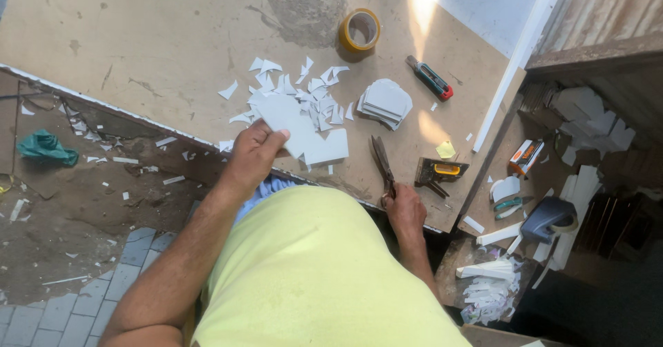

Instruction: The person repeatedly picks up white paper pieces and uses scissors to trim their edges into rounded shapes. Trimmed pieces are stacked on the table while offcuts accumulate nearby. The person occasionally pauses to adjust the stack or reposition the paper before continuing to cut.

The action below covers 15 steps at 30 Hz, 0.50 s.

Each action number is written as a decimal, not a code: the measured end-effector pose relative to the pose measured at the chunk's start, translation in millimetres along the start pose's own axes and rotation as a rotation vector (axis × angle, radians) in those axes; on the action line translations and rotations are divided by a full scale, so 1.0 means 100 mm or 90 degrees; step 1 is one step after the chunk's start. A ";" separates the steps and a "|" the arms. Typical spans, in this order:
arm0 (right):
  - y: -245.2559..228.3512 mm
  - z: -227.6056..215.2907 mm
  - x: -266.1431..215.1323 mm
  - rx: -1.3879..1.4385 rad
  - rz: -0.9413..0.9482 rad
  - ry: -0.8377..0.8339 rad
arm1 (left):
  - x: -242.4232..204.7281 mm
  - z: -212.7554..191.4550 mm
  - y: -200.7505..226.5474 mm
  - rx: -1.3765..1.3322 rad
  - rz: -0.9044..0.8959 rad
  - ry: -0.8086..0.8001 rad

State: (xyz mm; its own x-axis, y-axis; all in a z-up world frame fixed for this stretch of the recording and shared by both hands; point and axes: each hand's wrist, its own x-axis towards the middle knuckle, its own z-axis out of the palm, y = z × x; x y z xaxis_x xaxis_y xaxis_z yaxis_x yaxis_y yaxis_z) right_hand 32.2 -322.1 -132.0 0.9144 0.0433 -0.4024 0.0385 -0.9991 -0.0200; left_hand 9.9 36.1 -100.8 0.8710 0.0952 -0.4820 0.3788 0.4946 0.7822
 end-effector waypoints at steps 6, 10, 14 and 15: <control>-0.62 -0.53 0.05 0.837 -0.180 -0.042 | -0.01 0.52 0.17 0.208 0.107 -0.025; -0.93 -0.89 0.15 1.091 -0.282 -0.027 | -0.07 0.88 0.53 0.267 0.198 -0.119; -0.75 -1.07 0.45 1.056 -0.247 0.100 | -0.31 0.96 1.09 0.575 0.540 -0.056; -0.66 -1.08 0.57 1.044 -0.239 0.118 | -0.40 0.97 1.25 0.643 0.653 -0.015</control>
State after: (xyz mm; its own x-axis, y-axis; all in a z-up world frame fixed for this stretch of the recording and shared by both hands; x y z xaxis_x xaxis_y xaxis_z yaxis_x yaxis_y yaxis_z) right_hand 125.5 -253.5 -54.9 0.9887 0.1403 -0.0521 -0.0700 0.1257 -0.9896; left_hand 52.4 10.6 54.8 0.8914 0.0086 0.4531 -0.3596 -0.5951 0.7187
